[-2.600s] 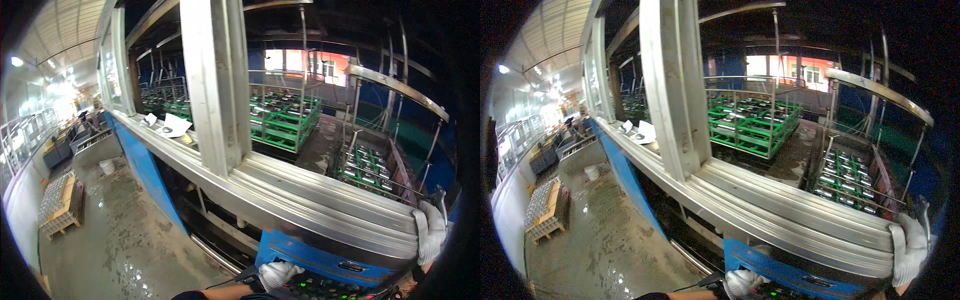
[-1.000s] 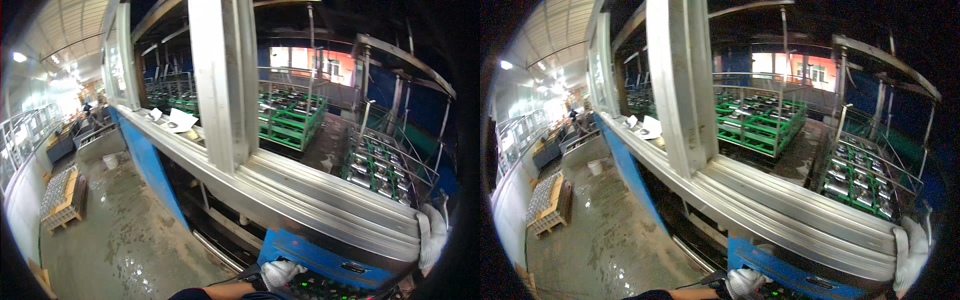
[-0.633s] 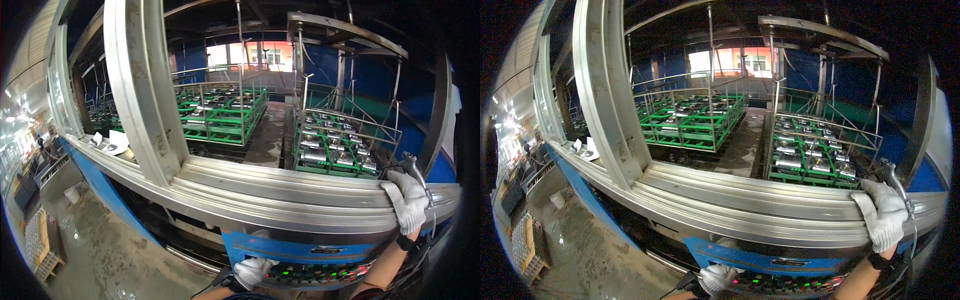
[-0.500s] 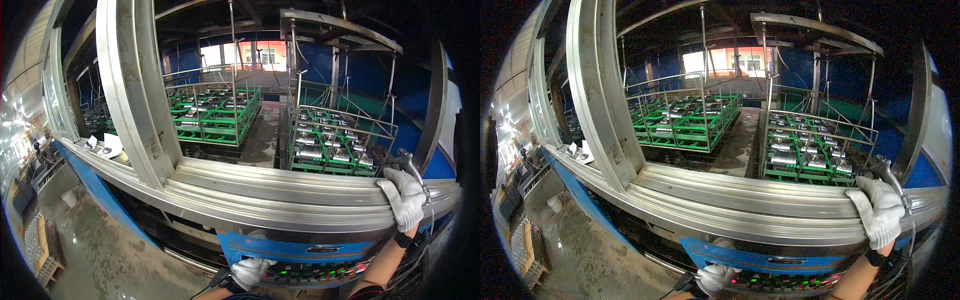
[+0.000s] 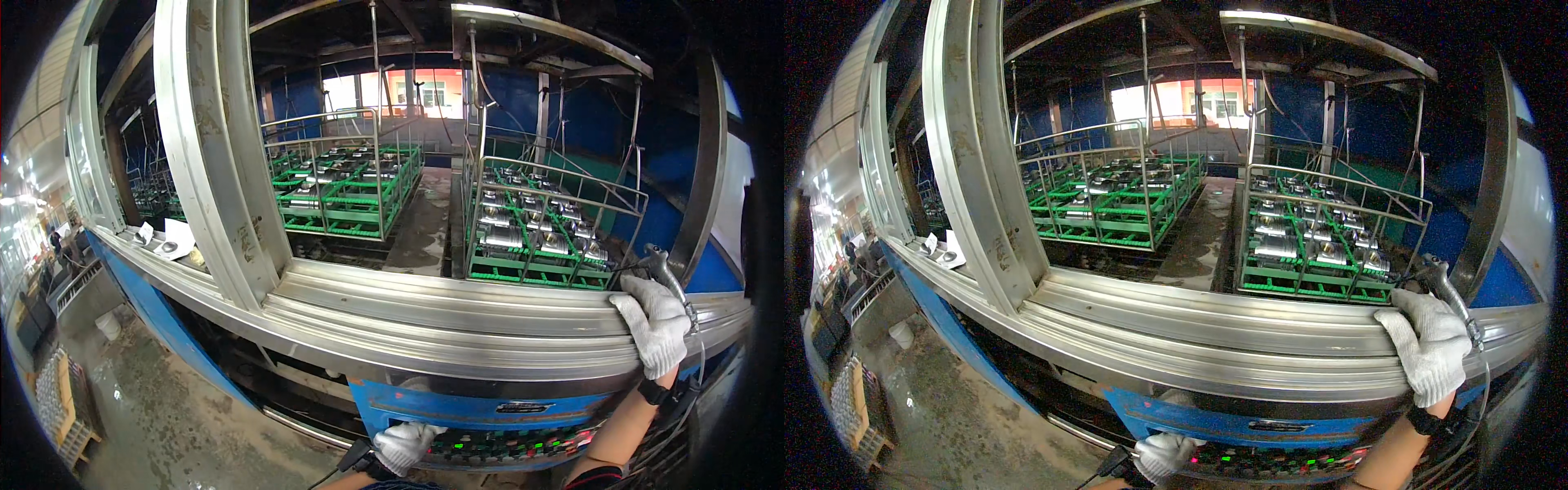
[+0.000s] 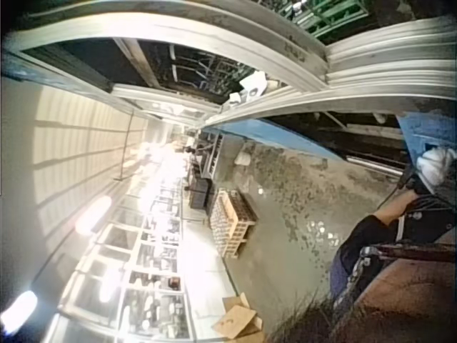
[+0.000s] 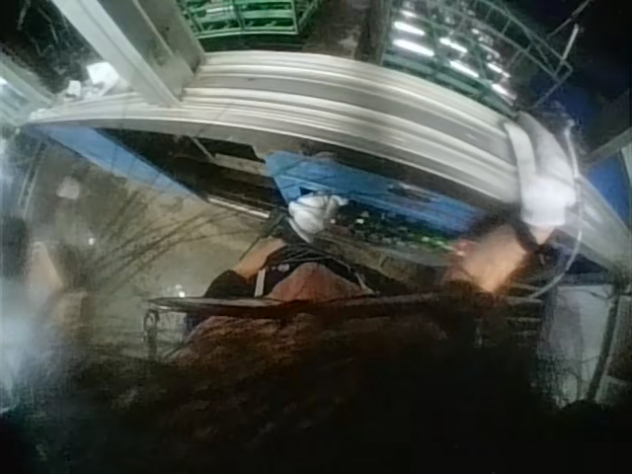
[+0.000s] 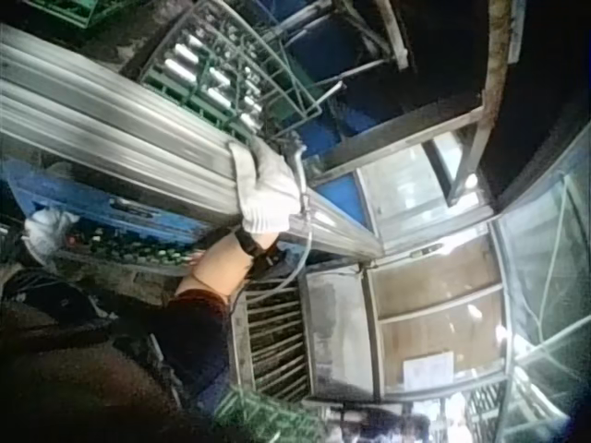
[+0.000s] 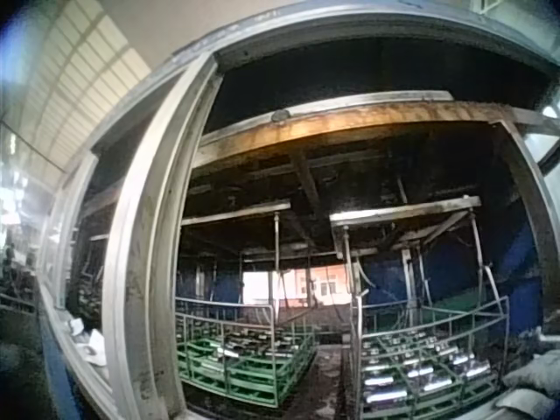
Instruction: Unload metal pistons from a cleaning machine basket into a transport cart.
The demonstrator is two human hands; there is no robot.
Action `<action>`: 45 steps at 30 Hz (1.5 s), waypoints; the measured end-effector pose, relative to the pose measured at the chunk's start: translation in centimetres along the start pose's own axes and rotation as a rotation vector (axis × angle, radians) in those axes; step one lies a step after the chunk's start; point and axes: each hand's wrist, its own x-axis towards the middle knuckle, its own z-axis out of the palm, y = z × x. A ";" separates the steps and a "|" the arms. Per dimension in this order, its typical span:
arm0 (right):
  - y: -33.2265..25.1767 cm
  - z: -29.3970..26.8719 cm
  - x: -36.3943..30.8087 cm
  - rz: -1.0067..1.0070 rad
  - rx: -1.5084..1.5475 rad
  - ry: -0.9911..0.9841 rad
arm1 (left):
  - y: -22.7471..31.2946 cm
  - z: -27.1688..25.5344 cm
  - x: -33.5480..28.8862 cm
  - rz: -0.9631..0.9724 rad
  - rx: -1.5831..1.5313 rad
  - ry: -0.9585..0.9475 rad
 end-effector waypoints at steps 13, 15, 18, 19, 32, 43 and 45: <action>0.9 0.1 -0.2 0.014 -0.057 0.012 | 8.0 0.1 -1.1 -0.251 -0.728 0.507; 0.7 -0.1 -0.2 -0.004 -0.050 0.021 | 2.5 3.7 0.5 0.044 -0.542 0.710; 0.6 0.0 0.0 0.000 -0.044 -0.004 | 0.3 4.8 0.8 0.033 -0.432 0.598; 0.7 0.0 -0.1 0.002 -0.046 -0.004 | 0.5 4.6 0.5 0.063 -0.345 0.578; 0.5 -0.2 0.1 0.006 -0.083 -0.061 | 3.1 3.0 -0.6 0.396 0.519 0.815; 0.8 0.0 -0.1 -0.015 -0.075 -0.015 | 2.1 3.1 0.0 0.309 0.168 0.641; 0.7 0.2 0.0 -0.001 -0.100 -0.025 | 1.7 3.2 0.1 0.287 0.089 0.611</action>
